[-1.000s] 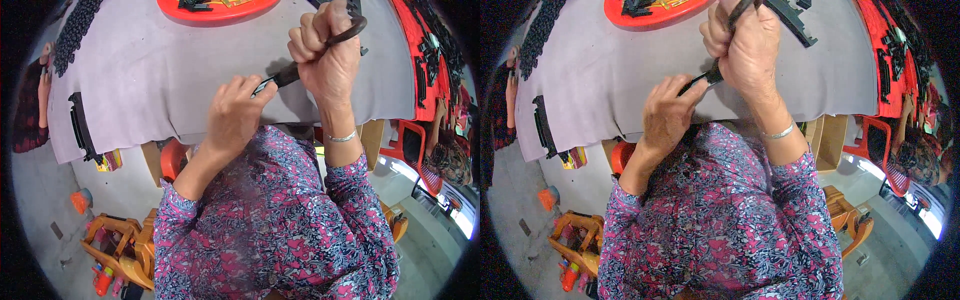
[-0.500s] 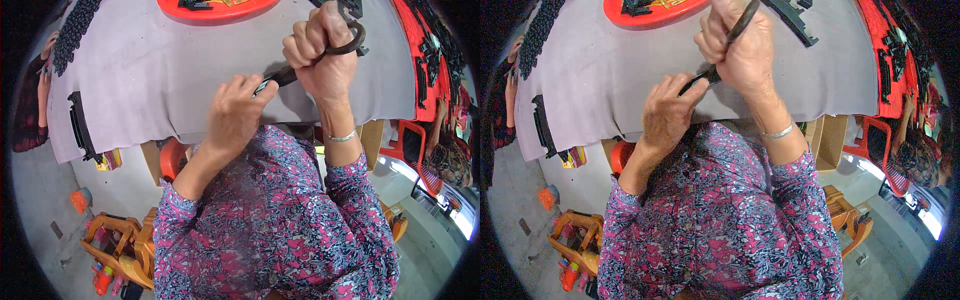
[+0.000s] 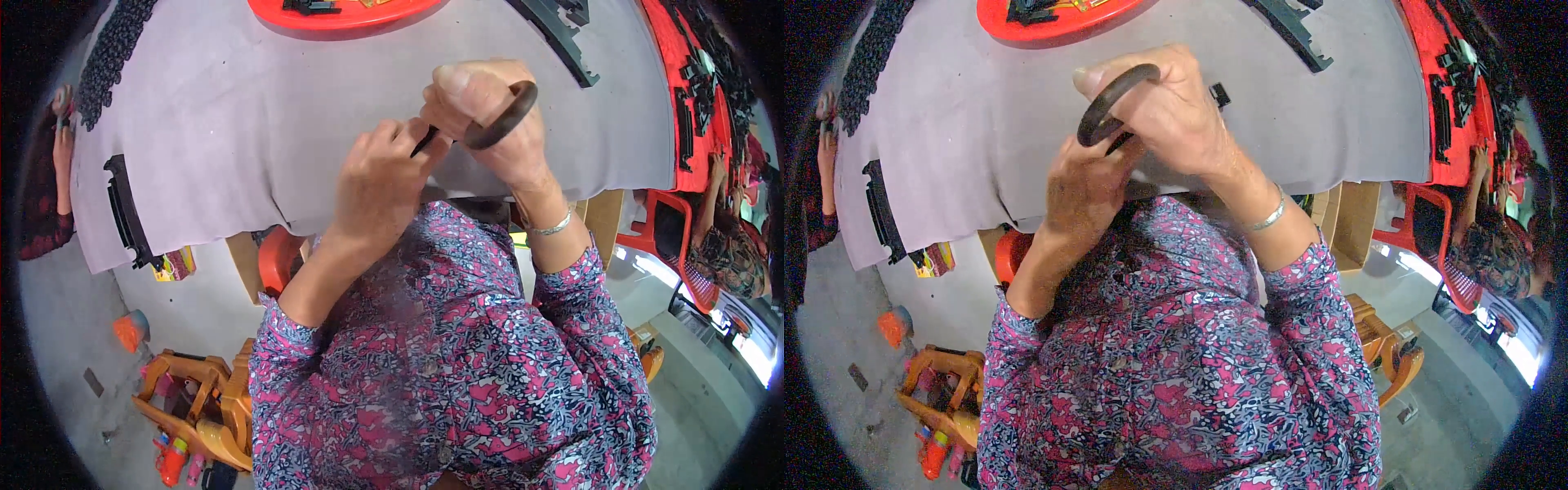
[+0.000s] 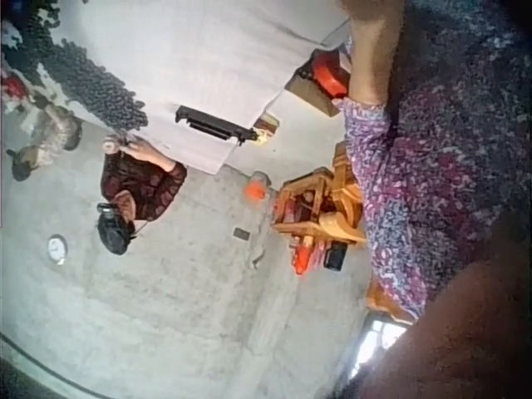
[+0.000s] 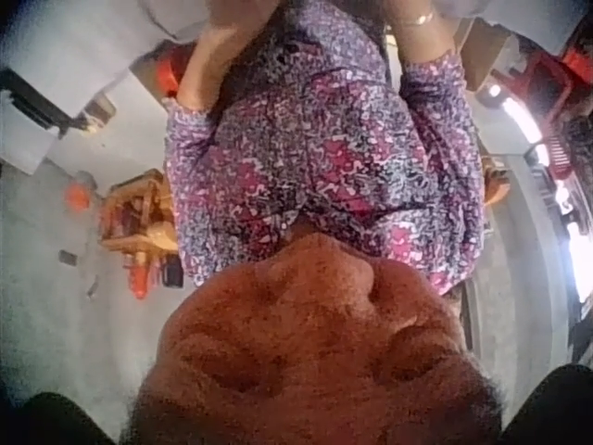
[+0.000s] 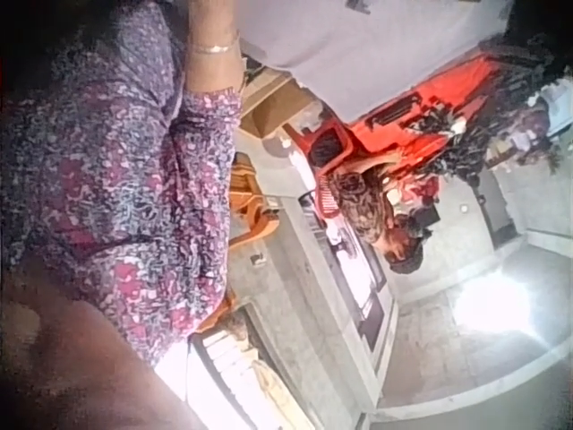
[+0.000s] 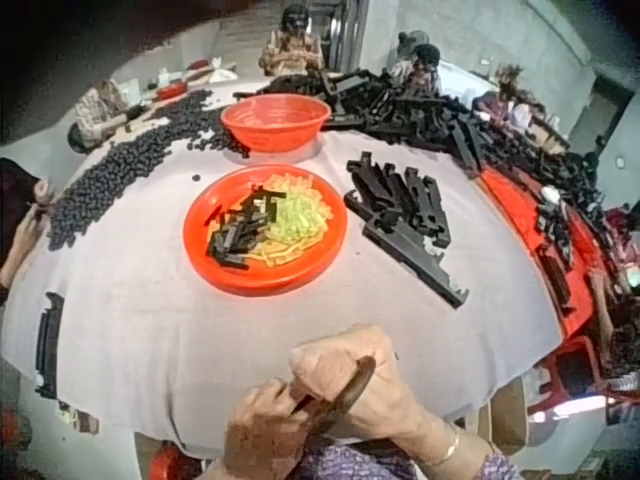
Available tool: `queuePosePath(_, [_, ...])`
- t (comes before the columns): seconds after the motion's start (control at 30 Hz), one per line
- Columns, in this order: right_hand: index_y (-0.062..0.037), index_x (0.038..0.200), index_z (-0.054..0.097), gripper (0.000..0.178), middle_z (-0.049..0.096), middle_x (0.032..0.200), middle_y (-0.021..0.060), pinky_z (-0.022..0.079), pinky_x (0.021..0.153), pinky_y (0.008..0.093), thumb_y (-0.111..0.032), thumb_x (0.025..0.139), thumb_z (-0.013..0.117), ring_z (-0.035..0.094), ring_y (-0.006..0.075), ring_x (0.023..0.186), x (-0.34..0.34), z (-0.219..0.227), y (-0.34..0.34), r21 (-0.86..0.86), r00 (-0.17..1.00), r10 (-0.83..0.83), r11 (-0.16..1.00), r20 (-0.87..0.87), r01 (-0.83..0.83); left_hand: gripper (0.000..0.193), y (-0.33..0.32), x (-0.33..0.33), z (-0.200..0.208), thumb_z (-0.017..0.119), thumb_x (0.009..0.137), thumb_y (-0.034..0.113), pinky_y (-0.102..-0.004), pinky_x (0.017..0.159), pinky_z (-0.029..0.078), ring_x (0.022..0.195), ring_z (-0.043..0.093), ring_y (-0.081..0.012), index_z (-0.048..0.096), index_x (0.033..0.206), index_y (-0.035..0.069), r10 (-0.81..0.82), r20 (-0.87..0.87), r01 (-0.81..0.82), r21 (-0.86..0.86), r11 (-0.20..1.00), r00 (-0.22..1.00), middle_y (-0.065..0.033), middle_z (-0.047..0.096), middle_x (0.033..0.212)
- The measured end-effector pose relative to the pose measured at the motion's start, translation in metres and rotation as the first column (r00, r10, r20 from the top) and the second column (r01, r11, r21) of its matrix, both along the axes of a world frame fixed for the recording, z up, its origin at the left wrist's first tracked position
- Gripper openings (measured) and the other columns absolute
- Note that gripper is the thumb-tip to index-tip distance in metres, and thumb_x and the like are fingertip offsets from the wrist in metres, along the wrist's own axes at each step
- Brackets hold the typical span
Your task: The person assembles toy gun components by inserting internal parts into plastic frames by hand and positioning them with a metal hook tool.
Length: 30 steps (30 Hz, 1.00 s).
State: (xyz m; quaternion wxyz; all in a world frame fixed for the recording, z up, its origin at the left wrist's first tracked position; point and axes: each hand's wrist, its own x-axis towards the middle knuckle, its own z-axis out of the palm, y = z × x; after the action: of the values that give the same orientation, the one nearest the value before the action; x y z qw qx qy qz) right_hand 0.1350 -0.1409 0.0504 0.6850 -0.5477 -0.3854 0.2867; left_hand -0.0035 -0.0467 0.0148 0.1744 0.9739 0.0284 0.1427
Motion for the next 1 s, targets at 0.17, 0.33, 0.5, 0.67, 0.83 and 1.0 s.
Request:
queuePosePath(0.17, [-0.0031,0.068,0.058,0.034,0.046,0.058,-0.003,0.032,0.048,0.024,-0.023,0.095,0.06,0.039,0.0059,0.051,0.002,0.004,0.002,0.08,0.947,0.003,0.997,-0.32,0.023,0.029,-0.001,0.003,-0.003,0.059,0.081,0.012,-0.0345,0.079,0.049,0.096,0.06,-0.0194,0.069,0.108,0.016,-0.009,0.072,0.008,0.009,1.0,0.997,-0.0009,0.062,0.102])
queuePosePath(0.33, [-0.0144,0.059,0.029,0.05,0.022,0.052,-0.0047,0.017,0.045,0.0278,-0.033,0.103,0.042,0.015,0.009,0.048,0.023,-0.002,-0.007,0.308,0.807,0.22,0.95,-0.548,-0.05,0.028,-0.003,0.002,-0.003,0.058,0.082,0.013,-0.035,0.077,0.049,0.094,0.06,-0.0196,0.07,0.107,0.015,0.023,0.048,-0.023,0.01,1.0,0.999,-0.0011,0.062,0.101])
queuePosePath(0.5, [-0.0154,0.058,0.03,0.05,0.021,0.05,-0.0054,0.014,0.044,0.0281,-0.035,0.104,0.04,0.013,0.009,0.047,0.037,-0.017,-0.014,0.395,0.753,0.299,0.917,-0.586,-0.056,0.028,-0.002,0.002,-0.009,0.058,0.082,0.012,-0.036,0.076,0.048,0.093,0.059,-0.0205,0.069,0.108,0.015,0.013,0.085,-0.011,-0.013,1.0,0.996,-0.0014,0.061,0.101])
queuePosePath(0.67, [-0.0156,0.058,0.031,0.05,0.021,0.05,-0.0055,0.014,0.044,0.0281,-0.036,0.103,0.04,0.013,0.009,0.047,0.04,-0.016,-0.015,0.392,0.753,0.295,0.918,-0.588,-0.054,0.03,-0.001,0.002,-0.01,0.058,0.083,0.011,-0.0365,0.074,0.048,0.092,0.059,-0.0215,0.067,0.111,0.015,-0.001,0.102,0.002,-0.008,1.0,0.995,-0.0027,0.06,0.102])
queuePosePath(0.83, [-0.0156,0.058,0.031,0.05,0.022,0.05,-0.0057,0.015,0.044,0.028,-0.036,0.103,0.04,0.013,0.0087,0.046,0.041,-0.018,-0.016,0.4,0.745,0.312,0.914,-0.59,-0.067,0.03,0.0,0.001,-0.009,0.057,0.083,0.01,-0.0369,0.073,0.047,0.091,0.059,-0.0221,0.066,0.112,0.014,-0.011,0.084,0.013,-0.014,1.0,0.996,-0.0031,0.06,0.102])
queuePosePath(1.0, [-0.0158,0.058,0.031,0.049,0.022,0.05,-0.0058,0.015,0.044,0.0279,-0.035,0.102,0.041,0.013,0.0088,0.046,0.04,-0.018,-0.016,0.391,0.744,0.311,0.918,-0.592,-0.072,0.031,0.0,0.001,-0.01,0.057,0.083,0.009,-0.0374,0.073,0.047,0.09,0.059,-0.0228,0.064,0.113,0.015,-0.014,0.096,0.017,-0.034,0.999,0.995,-0.0035,0.059,0.102])
